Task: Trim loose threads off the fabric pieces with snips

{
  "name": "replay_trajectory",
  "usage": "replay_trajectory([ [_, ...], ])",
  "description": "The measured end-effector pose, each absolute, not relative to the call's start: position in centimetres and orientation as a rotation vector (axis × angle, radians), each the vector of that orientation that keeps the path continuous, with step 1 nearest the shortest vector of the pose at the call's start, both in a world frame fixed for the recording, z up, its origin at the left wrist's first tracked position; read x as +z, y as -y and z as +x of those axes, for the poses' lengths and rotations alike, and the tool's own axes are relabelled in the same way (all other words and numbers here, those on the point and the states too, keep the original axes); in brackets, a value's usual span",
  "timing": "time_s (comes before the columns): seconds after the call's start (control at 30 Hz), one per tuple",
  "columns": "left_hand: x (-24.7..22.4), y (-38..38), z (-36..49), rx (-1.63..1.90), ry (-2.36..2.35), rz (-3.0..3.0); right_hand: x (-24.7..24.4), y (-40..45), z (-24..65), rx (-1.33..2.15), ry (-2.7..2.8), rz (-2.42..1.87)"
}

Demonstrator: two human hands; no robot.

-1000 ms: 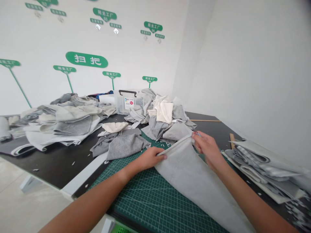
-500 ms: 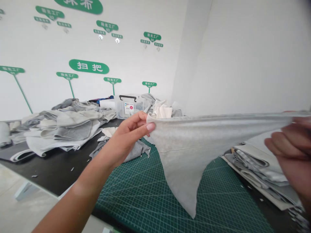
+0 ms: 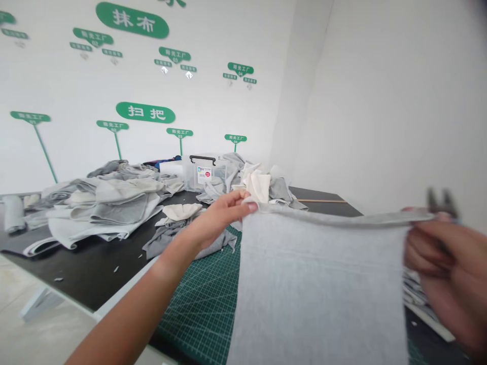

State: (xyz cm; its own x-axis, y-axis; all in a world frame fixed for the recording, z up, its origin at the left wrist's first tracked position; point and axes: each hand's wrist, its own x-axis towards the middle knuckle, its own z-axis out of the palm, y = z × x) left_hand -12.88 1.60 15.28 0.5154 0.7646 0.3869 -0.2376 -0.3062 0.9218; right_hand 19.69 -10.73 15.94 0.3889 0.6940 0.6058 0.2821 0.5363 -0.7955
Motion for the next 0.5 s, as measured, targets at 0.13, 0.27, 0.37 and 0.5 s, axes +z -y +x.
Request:
replay_trajectory([
  [0.13,8.1,-6.7,-11.1,0.920,-0.702,1.621,10.7,6.9,20.0,0.540,1.112,-1.409],
  [0.27,2.5,-9.2,-10.2,0.817,-0.814,1.544,3.8,3.9,21.9,0.634,1.147,-1.669],
  [0.37,0.8,-9.4,-10.0,0.862,-0.840,1.557,0.9,2.9,22.6,0.698,1.186,-1.785],
  [0.5,0.2,-9.5,-9.8,0.975,-0.814,1.566,0.4,2.5,23.0,0.678,1.271,-1.905],
])
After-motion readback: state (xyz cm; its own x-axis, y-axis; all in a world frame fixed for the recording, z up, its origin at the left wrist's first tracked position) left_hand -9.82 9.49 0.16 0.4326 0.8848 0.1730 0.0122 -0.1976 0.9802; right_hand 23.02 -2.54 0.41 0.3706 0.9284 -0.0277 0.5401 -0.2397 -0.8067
